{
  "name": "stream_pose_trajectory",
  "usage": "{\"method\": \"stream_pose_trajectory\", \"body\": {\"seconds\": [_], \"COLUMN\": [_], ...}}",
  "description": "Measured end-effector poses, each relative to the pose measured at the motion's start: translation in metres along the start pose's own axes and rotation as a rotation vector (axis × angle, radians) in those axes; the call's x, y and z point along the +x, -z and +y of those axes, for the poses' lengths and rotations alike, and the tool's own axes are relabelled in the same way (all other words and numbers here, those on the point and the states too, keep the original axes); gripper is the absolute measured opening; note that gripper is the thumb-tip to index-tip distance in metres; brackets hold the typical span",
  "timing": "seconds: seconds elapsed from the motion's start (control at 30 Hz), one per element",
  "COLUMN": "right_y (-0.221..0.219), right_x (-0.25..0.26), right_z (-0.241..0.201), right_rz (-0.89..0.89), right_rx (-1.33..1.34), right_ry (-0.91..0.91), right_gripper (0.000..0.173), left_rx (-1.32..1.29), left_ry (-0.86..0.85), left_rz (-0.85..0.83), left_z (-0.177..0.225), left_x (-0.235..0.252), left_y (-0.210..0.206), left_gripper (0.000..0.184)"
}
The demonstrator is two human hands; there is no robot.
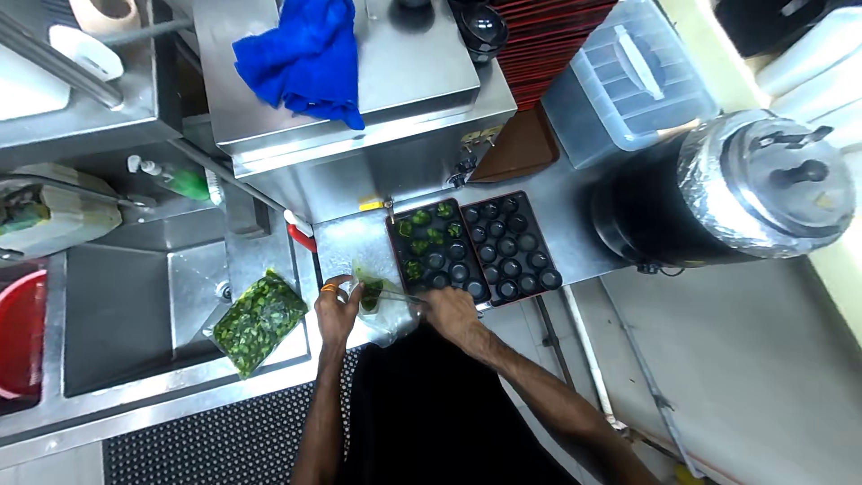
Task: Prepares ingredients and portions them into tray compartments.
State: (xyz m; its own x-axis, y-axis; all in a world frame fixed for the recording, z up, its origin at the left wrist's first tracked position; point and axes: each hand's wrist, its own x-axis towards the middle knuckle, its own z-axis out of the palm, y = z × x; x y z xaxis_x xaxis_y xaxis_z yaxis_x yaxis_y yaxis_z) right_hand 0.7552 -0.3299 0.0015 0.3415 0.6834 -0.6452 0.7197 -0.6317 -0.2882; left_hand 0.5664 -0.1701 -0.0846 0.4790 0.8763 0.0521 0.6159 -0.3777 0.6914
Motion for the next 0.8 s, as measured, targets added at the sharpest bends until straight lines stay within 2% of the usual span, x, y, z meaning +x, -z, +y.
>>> {"method": "stream_pose_trajectory", "body": {"seconds": [0.33, 0.6, 0.8], "right_y": [0.016, -0.009, -0.029], "right_x": [-0.034, -0.006, 0.009], "right_z": [0.078, 0.129, 0.13], "right_rz": [0.169, 0.24, 0.239], "right_rx": [0.458, 0.293, 0.229], "right_ry": [-0.022, -0.346, -0.383], "right_gripper": [0.031, 0.034, 0.038], "left_rx": [-0.02, -0.014, -0.01], "left_ry": [0.047, 0.036, 0.034], "left_rz": [0.032, 0.027, 0.018], "left_z": [-0.012, -0.013, -0.011], "left_x": [0.001, 0.002, 0.001], "left_y": [-0.003, -0.002, -0.002], "left_gripper": [0.031, 0.031, 0.029]}}
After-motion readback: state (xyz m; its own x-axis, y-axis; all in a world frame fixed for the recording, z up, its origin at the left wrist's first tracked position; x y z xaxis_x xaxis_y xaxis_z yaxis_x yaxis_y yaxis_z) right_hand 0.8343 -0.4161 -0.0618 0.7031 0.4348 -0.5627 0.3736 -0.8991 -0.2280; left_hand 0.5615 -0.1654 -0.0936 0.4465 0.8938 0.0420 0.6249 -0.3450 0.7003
